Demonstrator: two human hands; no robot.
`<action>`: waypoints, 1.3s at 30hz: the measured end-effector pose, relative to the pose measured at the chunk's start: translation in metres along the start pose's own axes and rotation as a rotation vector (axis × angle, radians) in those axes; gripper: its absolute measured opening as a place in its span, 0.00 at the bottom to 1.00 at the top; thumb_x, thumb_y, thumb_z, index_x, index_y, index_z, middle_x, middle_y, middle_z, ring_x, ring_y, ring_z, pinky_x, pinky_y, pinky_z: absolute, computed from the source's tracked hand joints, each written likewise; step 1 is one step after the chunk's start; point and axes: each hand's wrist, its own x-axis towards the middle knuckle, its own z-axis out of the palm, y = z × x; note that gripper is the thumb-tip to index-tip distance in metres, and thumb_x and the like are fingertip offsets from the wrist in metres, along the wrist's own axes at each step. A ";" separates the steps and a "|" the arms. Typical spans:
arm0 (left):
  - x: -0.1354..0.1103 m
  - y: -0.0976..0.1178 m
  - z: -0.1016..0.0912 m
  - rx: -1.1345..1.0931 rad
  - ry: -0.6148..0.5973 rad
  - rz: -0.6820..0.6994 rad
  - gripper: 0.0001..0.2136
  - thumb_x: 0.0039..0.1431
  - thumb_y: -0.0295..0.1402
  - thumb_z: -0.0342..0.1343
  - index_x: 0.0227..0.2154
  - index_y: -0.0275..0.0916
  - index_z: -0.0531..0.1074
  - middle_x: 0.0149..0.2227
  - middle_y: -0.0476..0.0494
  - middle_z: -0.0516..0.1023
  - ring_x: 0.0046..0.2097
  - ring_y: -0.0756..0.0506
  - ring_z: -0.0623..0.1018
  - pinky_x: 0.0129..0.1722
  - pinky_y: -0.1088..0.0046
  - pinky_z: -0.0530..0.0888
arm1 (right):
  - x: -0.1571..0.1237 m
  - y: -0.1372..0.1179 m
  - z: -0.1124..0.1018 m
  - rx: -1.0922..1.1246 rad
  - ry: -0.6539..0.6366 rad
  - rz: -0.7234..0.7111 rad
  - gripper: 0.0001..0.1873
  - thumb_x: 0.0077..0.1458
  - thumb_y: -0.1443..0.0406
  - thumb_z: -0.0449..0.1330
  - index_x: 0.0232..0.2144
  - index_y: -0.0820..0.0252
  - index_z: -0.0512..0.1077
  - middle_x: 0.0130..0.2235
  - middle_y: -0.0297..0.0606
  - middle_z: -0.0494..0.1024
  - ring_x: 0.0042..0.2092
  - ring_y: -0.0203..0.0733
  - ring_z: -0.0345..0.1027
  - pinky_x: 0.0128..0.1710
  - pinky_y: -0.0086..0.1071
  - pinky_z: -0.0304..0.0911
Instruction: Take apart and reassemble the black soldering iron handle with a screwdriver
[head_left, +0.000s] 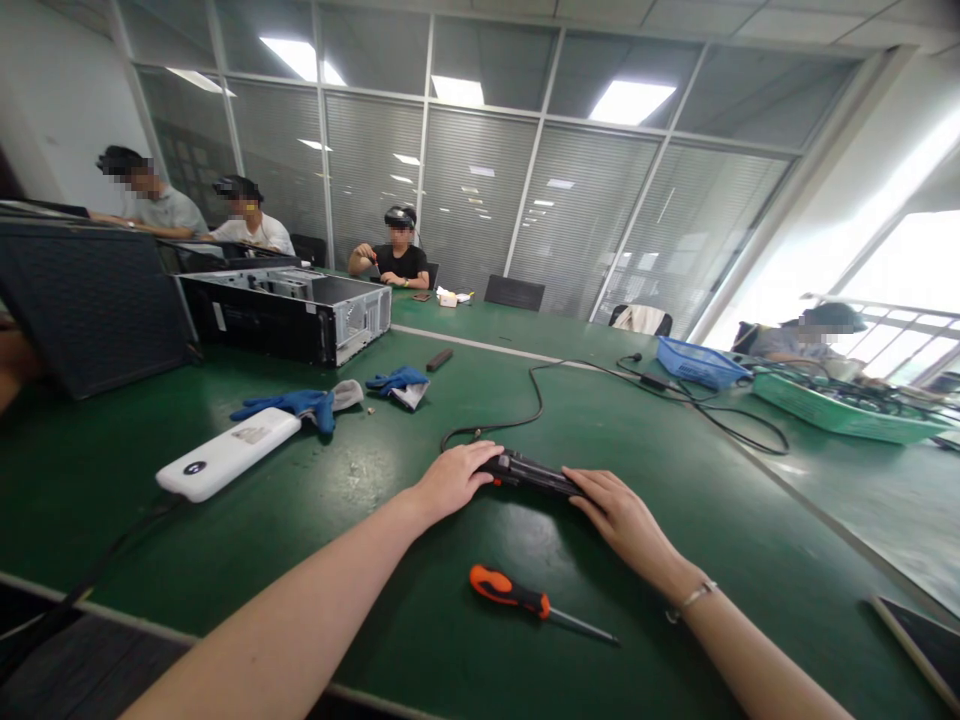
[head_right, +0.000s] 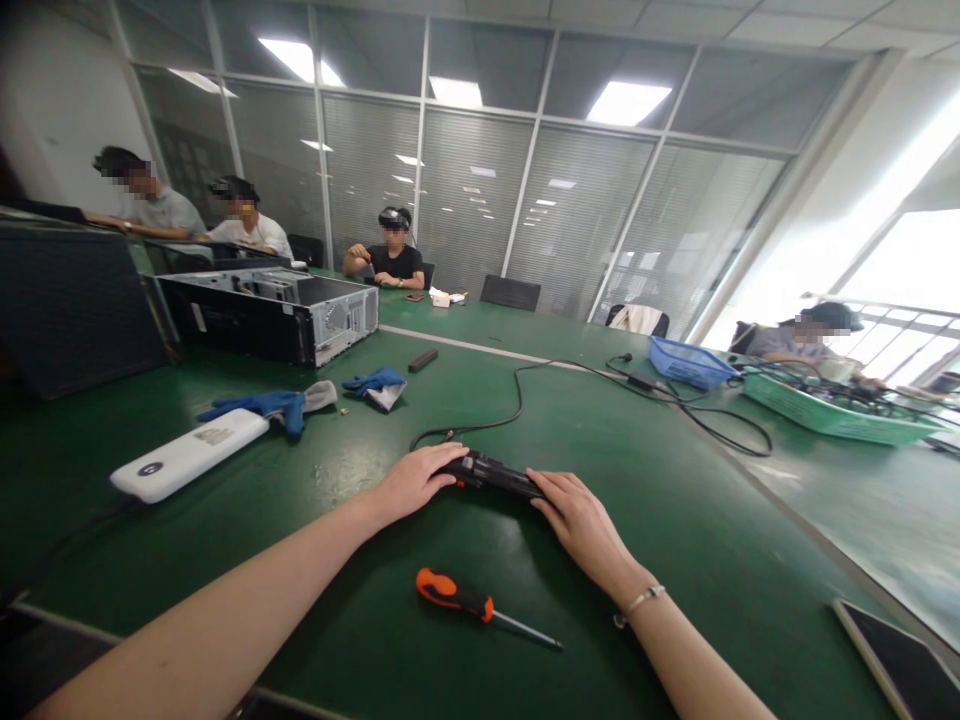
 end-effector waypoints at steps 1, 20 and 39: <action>0.000 -0.001 -0.001 0.010 -0.002 0.001 0.22 0.61 0.28 0.57 0.58 0.40 0.65 0.60 0.41 0.70 0.61 0.43 0.68 0.62 0.62 0.64 | 0.000 0.000 0.000 -0.005 -0.006 0.004 0.21 0.65 0.59 0.50 0.59 0.51 0.65 0.53 0.42 0.75 0.52 0.49 0.69 0.54 0.47 0.67; -0.003 -0.002 -0.003 0.056 -0.059 0.018 0.22 0.64 0.34 0.55 0.60 0.41 0.62 0.58 0.40 0.70 0.58 0.40 0.70 0.59 0.61 0.65 | 0.000 0.006 -0.004 0.041 -0.072 0.042 0.21 0.64 0.57 0.50 0.57 0.54 0.67 0.54 0.43 0.74 0.53 0.48 0.70 0.55 0.44 0.66; 0.001 0.010 -0.004 -0.009 -0.042 -0.076 0.20 0.55 0.30 0.64 0.51 0.42 0.69 0.52 0.43 0.76 0.52 0.39 0.74 0.55 0.61 0.66 | 0.002 0.008 -0.006 0.078 -0.113 0.056 0.20 0.60 0.59 0.55 0.54 0.54 0.68 0.50 0.43 0.77 0.49 0.48 0.71 0.51 0.44 0.67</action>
